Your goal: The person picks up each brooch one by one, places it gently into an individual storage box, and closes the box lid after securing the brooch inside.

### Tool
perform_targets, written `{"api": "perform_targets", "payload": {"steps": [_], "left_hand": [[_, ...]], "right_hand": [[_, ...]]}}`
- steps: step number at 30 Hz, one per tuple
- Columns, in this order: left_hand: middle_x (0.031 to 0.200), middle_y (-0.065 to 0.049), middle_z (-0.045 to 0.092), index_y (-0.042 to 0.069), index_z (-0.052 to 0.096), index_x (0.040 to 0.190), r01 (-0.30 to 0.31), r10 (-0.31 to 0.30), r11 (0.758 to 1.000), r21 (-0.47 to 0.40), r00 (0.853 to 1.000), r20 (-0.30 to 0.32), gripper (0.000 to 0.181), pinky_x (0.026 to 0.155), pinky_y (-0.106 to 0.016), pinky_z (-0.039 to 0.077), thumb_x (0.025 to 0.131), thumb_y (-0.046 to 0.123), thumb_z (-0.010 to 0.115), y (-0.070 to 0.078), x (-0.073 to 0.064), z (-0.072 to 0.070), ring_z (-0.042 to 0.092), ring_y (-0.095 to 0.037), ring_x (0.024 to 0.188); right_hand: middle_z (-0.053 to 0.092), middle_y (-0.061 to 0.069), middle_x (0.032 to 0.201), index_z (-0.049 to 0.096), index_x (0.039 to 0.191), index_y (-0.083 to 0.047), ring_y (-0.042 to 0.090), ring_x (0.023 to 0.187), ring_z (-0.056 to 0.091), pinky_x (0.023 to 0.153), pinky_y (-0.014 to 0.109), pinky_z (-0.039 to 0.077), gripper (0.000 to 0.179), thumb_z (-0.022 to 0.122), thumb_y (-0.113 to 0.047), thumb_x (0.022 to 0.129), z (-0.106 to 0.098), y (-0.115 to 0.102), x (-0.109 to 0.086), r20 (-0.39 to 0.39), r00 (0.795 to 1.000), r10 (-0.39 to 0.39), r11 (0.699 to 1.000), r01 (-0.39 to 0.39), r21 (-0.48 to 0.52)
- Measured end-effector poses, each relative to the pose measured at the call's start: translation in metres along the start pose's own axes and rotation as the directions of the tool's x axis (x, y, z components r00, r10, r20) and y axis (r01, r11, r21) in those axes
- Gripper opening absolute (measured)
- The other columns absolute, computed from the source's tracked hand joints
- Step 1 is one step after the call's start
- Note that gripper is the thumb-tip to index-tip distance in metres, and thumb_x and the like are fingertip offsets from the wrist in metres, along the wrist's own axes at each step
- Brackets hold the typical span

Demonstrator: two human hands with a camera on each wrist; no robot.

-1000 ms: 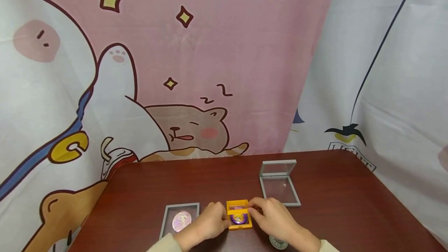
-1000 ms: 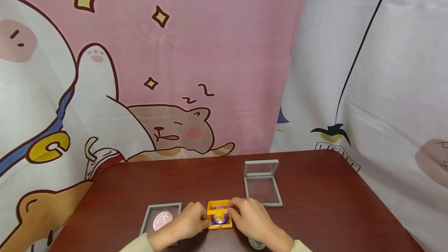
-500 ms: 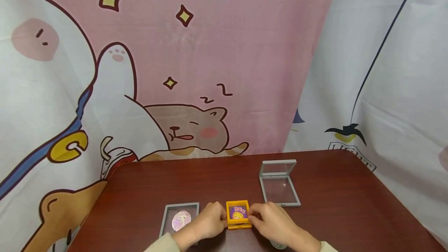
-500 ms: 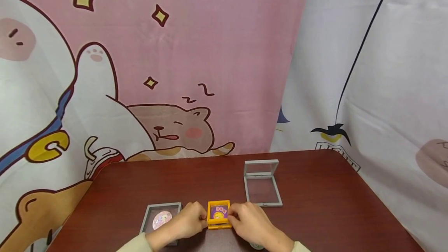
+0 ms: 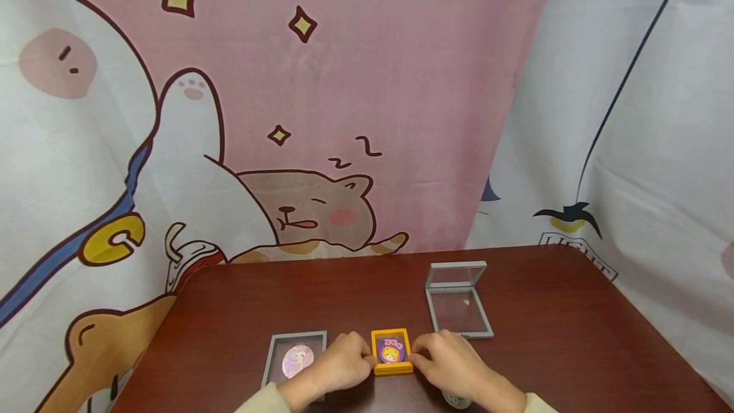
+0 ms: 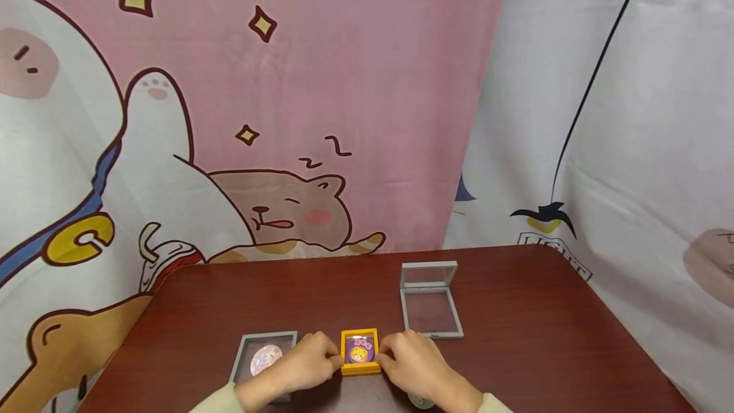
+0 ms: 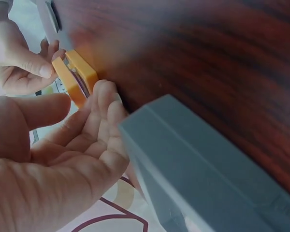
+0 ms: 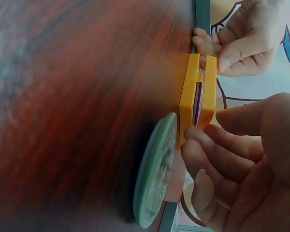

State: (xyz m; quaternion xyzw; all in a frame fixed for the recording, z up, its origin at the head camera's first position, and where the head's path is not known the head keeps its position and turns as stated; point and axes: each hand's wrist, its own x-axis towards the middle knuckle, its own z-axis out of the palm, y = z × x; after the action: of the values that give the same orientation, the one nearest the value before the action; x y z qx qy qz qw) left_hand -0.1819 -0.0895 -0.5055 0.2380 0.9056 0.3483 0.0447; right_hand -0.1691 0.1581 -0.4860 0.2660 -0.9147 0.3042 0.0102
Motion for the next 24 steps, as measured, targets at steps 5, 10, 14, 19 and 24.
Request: {"api": "perform_targets", "payload": {"steps": [5,10,14,19,24], "left_hand": [[0.043,0.022,0.035,0.021,0.054,0.045,-0.01,0.01,1.0,-0.001,1.0,-0.018,0.048,0.041,-0.025,0.029,0.088,0.011,0.071,0.003,-0.002,-0.001,0.034,-0.001,0.043],[0.042,0.02,0.034,0.019,0.055,0.043,0.043,-0.043,0.999,-0.014,0.999,-0.011,0.049,0.042,-0.021,0.026,0.087,0.009,0.074,0.013,-0.003,-0.003,0.032,0.0,0.043],[0.041,0.019,0.035,0.02,0.057,0.043,0.026,-0.026,1.0,0.0,0.999,-0.021,0.049,0.04,-0.022,0.028,0.088,0.01,0.075,0.005,0.0,0.004,0.032,0.002,0.041],[0.041,0.019,0.034,0.017,0.056,0.042,0.0,0.0,1.0,0.008,1.0,-0.017,0.049,0.038,-0.025,0.029,0.087,0.007,0.074,0.01,-0.001,-0.001,0.029,0.003,0.04],[0.041,0.018,0.037,0.014,0.057,0.042,0.014,-0.014,1.0,0.002,1.0,-0.016,0.047,0.039,-0.023,0.03,0.084,0.003,0.075,0.016,-0.001,-0.004,0.031,0.003,0.04]], "right_hand": [[0.063,-0.019,0.068,0.077,0.078,-0.02,-0.005,0.057,0.045,0.05,0.024,0.042,0.018,0.076,-0.022,0.096,0.0,0.0,0.0,0.052,0.999,0.007,1.0,-0.007,0.01],[0.062,-0.02,0.068,0.078,0.077,-0.02,-0.004,0.056,0.045,0.049,0.023,0.041,0.02,0.075,-0.021,0.097,0.0,0.001,0.0,0.082,0.996,0.015,1.0,-0.017,0.021],[0.065,-0.019,0.072,0.078,0.079,-0.02,-0.004,0.06,0.048,0.051,0.025,0.043,0.018,0.076,-0.021,0.097,0.0,0.003,0.0,0.08,0.997,0.006,1.0,-0.007,0.008],[0.061,-0.021,0.07,0.075,0.077,-0.022,-0.004,0.06,0.047,0.052,0.026,0.041,0.021,0.076,-0.022,0.097,0.002,0.003,0.0,0.08,0.997,0.004,1.0,-0.003,-0.008],[0.063,-0.02,0.072,0.076,0.078,-0.022,-0.004,0.062,0.048,0.052,0.026,0.042,0.018,0.077,-0.022,0.096,0.003,0.004,0.0,0.067,0.998,0.003,1.0,-0.002,-0.025]]}}
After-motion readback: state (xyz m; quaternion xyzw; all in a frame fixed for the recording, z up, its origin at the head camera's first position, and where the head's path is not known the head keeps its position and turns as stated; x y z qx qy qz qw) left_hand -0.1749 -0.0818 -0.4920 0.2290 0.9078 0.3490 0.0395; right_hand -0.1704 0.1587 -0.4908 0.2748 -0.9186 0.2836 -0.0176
